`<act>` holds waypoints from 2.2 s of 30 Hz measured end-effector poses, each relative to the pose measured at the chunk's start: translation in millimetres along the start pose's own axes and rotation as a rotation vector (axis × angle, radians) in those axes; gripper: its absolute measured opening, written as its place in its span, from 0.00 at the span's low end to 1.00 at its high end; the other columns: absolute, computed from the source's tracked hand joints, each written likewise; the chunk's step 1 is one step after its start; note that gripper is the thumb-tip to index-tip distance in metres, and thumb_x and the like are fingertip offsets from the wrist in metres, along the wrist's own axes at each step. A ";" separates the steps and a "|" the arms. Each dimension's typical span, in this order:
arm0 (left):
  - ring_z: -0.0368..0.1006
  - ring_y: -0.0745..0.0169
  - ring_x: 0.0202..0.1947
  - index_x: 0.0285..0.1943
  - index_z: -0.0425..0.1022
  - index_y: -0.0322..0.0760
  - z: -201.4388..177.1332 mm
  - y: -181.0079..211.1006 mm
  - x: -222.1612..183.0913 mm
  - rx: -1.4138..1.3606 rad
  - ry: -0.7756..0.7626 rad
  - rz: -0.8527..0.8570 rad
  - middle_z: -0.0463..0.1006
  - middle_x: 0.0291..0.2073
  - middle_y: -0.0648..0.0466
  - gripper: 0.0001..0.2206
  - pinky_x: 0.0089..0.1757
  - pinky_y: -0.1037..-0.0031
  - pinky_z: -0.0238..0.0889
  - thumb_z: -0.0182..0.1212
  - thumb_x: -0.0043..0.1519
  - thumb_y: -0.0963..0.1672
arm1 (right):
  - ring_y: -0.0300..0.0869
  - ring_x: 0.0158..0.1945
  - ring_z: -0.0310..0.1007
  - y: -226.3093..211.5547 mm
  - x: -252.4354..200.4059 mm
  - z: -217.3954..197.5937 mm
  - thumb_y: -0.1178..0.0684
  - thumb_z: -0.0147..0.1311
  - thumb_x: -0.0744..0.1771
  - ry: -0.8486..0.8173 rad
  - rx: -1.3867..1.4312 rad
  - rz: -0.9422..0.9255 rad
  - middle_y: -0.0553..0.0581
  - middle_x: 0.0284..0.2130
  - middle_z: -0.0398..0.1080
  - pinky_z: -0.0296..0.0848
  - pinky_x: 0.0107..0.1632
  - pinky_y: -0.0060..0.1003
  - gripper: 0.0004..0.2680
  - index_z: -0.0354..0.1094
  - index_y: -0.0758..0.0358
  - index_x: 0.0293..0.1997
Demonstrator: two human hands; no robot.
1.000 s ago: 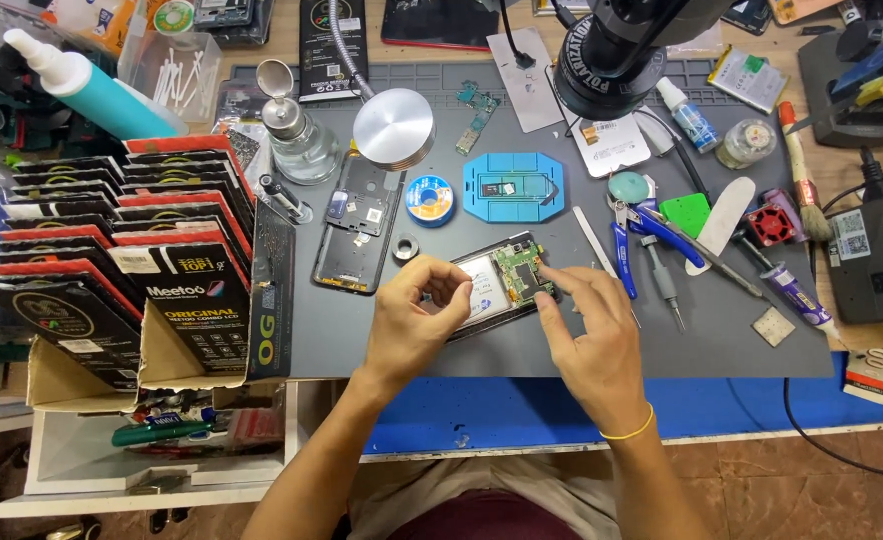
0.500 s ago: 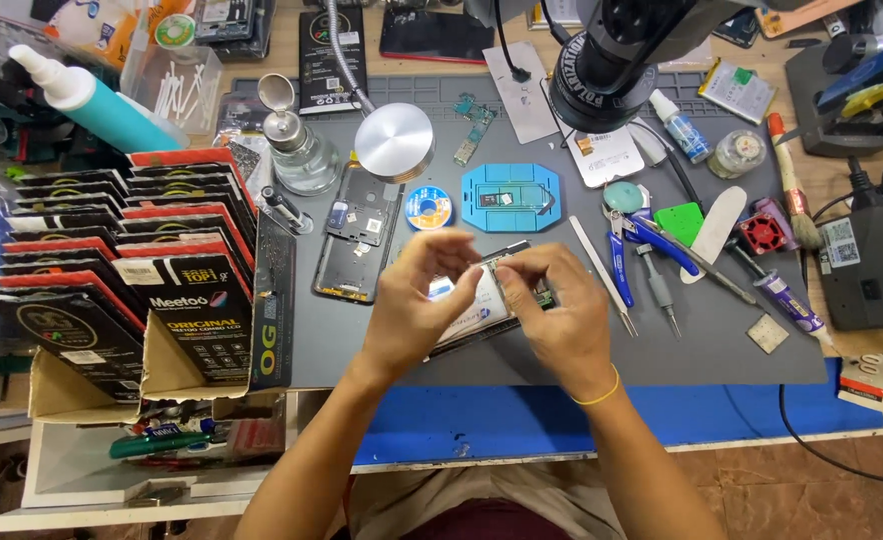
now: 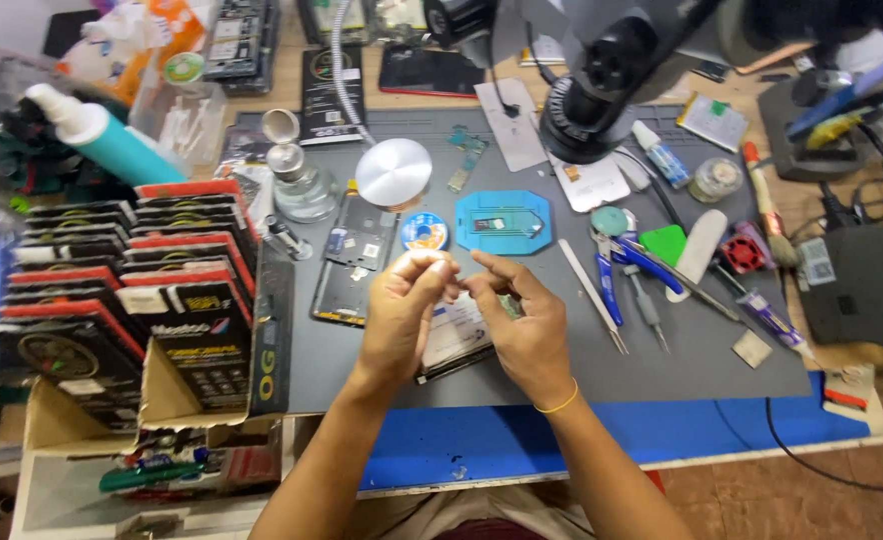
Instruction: Applying adhesive to a phone frame and installing a replacement battery during a repair process.
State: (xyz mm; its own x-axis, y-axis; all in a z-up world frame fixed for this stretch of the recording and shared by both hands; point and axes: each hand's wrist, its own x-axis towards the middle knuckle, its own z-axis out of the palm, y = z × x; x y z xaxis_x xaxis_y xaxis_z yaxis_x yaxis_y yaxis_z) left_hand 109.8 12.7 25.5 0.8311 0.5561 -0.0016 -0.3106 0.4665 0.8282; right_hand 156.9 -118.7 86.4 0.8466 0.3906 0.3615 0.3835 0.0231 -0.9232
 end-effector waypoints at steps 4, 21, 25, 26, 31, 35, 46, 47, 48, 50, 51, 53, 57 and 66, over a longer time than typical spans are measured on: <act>0.75 0.59 0.29 0.48 0.76 0.26 -5.3 12.2 -1.9 0.021 -0.018 -0.039 0.78 0.33 0.43 0.06 0.35 0.76 0.72 0.61 0.68 0.39 | 0.37 0.18 0.72 20.2 -8.4 -39.3 0.55 0.66 0.67 0.054 -0.075 0.091 0.53 0.12 0.71 0.77 0.34 0.33 0.05 0.79 0.64 0.34; 0.70 0.58 0.31 0.49 0.76 0.25 -11.1 10.3 -11.5 0.140 0.000 0.038 0.75 0.33 0.42 0.05 0.37 0.71 0.70 0.61 0.68 0.37 | 0.42 0.26 0.75 31.7 -12.5 -189.3 0.49 0.59 0.74 0.254 -0.848 0.121 0.48 0.16 0.72 0.74 0.42 0.36 0.12 0.77 0.55 0.31; 0.70 0.58 0.32 0.49 0.76 0.25 -14.8 12.4 -13.1 0.160 0.014 0.041 0.75 0.32 0.43 0.05 0.37 0.70 0.69 0.60 0.68 0.37 | 0.56 0.38 0.80 26.0 -6.9 -190.1 0.61 0.56 0.72 0.235 -0.811 0.017 0.66 0.34 0.78 0.77 0.46 0.51 0.07 0.74 0.70 0.55; 0.69 0.58 0.32 0.49 0.76 0.25 -15.9 12.4 -12.7 0.168 0.017 0.043 0.75 0.32 0.42 0.05 0.37 0.70 0.70 0.60 0.68 0.37 | 0.50 0.34 0.78 31.0 -8.9 -192.8 0.56 0.57 0.73 0.244 -0.839 0.071 0.58 0.27 0.76 0.76 0.45 0.44 0.04 0.76 0.64 0.48; 0.69 0.58 0.32 0.49 0.76 0.24 -14.3 11.2 -14.5 0.182 0.026 0.042 0.76 0.32 0.42 0.05 0.37 0.69 0.70 0.61 0.68 0.37 | 0.49 0.40 0.78 44.9 -10.2 -193.2 0.52 0.61 0.73 0.233 -0.954 0.032 0.56 0.33 0.76 0.77 0.45 0.41 0.05 0.79 0.60 0.46; 0.69 0.58 0.33 0.50 0.76 0.24 -17.1 6.4 -11.9 0.169 0.020 0.040 0.76 0.33 0.42 0.05 0.38 0.70 0.70 0.61 0.68 0.37 | 0.52 0.43 0.78 51.9 -16.3 -178.9 0.51 0.58 0.72 0.139 -0.966 0.060 0.56 0.34 0.75 0.77 0.46 0.43 0.07 0.79 0.61 0.42; 0.73 0.57 0.33 0.49 0.76 0.27 -9.7 5.1 -11.7 0.125 0.030 0.044 0.79 0.34 0.42 0.04 0.38 0.71 0.70 0.61 0.68 0.37 | 0.52 0.47 0.74 79.7 0.4 -225.5 0.56 0.64 0.68 0.019 -1.108 -0.070 0.53 0.38 0.72 0.73 0.52 0.46 0.06 0.80 0.53 0.49; 0.73 0.57 0.31 0.49 0.77 0.25 -10.8 3.6 -9.6 0.104 0.034 0.019 0.78 0.32 0.42 0.05 0.36 0.72 0.70 0.61 0.68 0.37 | 0.52 0.47 0.74 86.5 2.5 -228.6 0.54 0.64 0.68 0.017 -1.149 -0.065 0.52 0.38 0.73 0.73 0.52 0.47 0.05 0.80 0.51 0.48; 0.73 0.57 0.29 0.48 0.77 0.24 -13.0 3.2 -8.9 0.085 0.042 -0.008 0.77 0.29 0.42 0.05 0.35 0.73 0.70 0.62 0.67 0.37 | 0.52 0.47 0.74 93.9 3.6 -230.5 0.51 0.65 0.68 0.012 -1.187 -0.057 0.52 0.38 0.73 0.72 0.52 0.47 0.04 0.79 0.49 0.47; 0.73 0.59 0.28 0.48 0.77 0.24 -13.6 2.9 -6.1 0.079 0.062 0.012 0.77 0.28 0.43 0.05 0.34 0.74 0.70 0.62 0.66 0.37 | 0.52 0.46 0.75 102.1 2.6 -239.3 0.51 0.65 0.70 0.059 -1.180 -0.105 0.53 0.39 0.72 0.73 0.51 0.46 0.04 0.78 0.51 0.49; 0.74 0.61 0.27 0.48 0.78 0.24 -13.3 3.2 -2.9 0.071 0.056 0.013 0.77 0.27 0.44 0.05 0.34 0.76 0.71 0.63 0.66 0.37 | 0.52 0.45 0.75 106.6 4.9 -244.2 0.51 0.65 0.71 0.129 -1.185 -0.132 0.55 0.40 0.72 0.73 0.50 0.45 0.05 0.76 0.53 0.51; 0.71 0.62 0.29 0.45 0.78 0.26 -6.3 22.8 -0.2 0.124 0.025 -0.018 0.76 0.27 0.47 0.04 0.36 0.76 0.68 0.62 0.66 0.38 | 0.51 0.47 0.74 54.6 11.7 -204.5 0.57 0.61 0.71 0.123 -0.937 -0.081 0.59 0.43 0.73 0.73 0.52 0.43 0.06 0.73 0.63 0.52; 0.72 0.65 0.25 0.45 0.80 0.24 -4.3 8.1 15.4 0.140 0.061 0.039 0.78 0.27 0.47 0.04 0.33 0.74 0.70 0.65 0.65 0.37 | 0.51 0.37 0.77 15.2 14.8 -142.6 0.63 0.51 0.69 -0.028 -0.445 0.004 0.64 0.36 0.77 0.75 0.45 0.47 0.11 0.69 0.66 0.59; 0.74 0.68 0.25 0.44 0.81 0.28 -12.8 7.6 31.8 0.111 0.135 0.010 0.79 0.28 0.50 0.04 0.34 0.79 0.68 0.66 0.65 0.39 | 0.47 0.39 0.78 10.7 55.7 -15.2 0.52 0.49 0.73 -0.317 -0.372 -0.180 0.52 0.36 0.77 0.78 0.47 0.42 0.09 0.76 0.52 0.55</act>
State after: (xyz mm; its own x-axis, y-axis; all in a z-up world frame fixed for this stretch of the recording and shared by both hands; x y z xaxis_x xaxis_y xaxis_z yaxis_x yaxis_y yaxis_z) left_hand 128.0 42.7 24.6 0.7564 0.6511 -0.0625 -0.2593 0.3862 0.8852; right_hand 213.7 -110.7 98.7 0.6240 0.6716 0.3994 0.6665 -0.1907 -0.7207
